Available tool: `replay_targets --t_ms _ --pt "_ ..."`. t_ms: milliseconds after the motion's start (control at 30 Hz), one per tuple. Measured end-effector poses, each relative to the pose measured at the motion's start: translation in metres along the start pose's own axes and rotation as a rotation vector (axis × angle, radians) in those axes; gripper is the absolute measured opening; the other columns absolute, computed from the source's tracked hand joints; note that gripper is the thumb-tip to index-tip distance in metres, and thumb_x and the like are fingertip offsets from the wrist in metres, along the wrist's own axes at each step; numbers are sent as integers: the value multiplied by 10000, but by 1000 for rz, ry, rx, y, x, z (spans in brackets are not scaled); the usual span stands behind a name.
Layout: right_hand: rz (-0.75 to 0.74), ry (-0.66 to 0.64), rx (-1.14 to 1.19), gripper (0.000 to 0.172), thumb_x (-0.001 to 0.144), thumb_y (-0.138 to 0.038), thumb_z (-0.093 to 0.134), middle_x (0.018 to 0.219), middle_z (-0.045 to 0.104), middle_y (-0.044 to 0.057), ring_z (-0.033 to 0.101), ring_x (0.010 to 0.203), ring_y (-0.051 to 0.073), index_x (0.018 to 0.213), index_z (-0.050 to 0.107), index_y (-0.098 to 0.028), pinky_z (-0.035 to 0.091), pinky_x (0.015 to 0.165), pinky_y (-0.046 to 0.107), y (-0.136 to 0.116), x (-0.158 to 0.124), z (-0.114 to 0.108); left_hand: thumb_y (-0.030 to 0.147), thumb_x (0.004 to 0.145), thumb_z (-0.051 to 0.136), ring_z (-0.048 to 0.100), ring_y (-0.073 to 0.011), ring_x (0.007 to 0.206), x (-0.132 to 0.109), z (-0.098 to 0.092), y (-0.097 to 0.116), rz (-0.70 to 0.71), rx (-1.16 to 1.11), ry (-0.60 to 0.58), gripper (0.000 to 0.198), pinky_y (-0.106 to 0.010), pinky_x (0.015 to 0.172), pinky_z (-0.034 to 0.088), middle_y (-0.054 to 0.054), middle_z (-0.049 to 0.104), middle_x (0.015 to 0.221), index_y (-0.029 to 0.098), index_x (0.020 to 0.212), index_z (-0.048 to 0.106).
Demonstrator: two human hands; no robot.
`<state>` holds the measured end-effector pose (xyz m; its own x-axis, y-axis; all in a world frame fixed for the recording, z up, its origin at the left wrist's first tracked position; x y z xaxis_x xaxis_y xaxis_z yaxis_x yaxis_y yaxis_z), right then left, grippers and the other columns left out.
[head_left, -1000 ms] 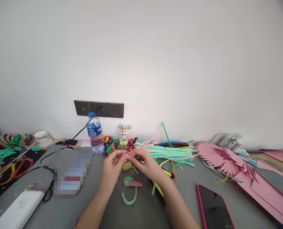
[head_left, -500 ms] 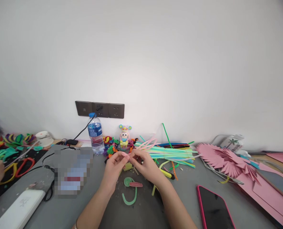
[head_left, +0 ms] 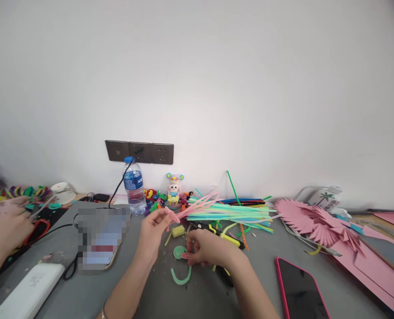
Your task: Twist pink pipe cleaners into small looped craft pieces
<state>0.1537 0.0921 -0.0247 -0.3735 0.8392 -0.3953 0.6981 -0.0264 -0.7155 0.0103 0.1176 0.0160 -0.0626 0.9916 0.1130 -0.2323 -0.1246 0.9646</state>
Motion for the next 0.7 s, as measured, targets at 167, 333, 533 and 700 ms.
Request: replay_targets --t_ms 167,333,533,700 --pt "31 31 -132 296 695 -265 734 372 483 -57 428 354 99 536 491 -205 283 371 211 1 5 4 354 720 739 395 -94 519 0 2 -1 5 9 -16 183 -205 512 342 -5 654 625 173 696 720" --pt "-98 21 13 272 739 -326 690 451 507 -58 428 377 87 586 505 -199 291 381 200 -10 -1 -7 372 720 731 414 -103 527 0 2 -1 10 14 -19 201 -212 520 360 -9 632 614 172 714 741" --pt "-383 146 467 318 734 -410 697 568 573 -39 468 446 76 627 499 -184 369 422 185 -34 -5 -44 389 649 777 460 -101 525 0 11 -7 -50 57 -61 250 -199 504 378 -15 650 620 162 752 760" --pt "-386 82 596 358 732 -487 701 643 665 11 574 471 82 669 614 -146 407 439 180 -44 -8 -44 386 633 777 495 -114 512 -3 24 -6 -37 109 -161 231 -211 491 399 -13 639 581 159 666 745"
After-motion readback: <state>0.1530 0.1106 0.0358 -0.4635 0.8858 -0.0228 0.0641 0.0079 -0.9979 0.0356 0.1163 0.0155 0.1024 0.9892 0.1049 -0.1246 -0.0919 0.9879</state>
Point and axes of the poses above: each hand's wrist, its own x-axis towards the middle knuckle, its own z-axis out of the palm, y = z × x, the point moved 10 cm from there along x, towards the middle knuckle
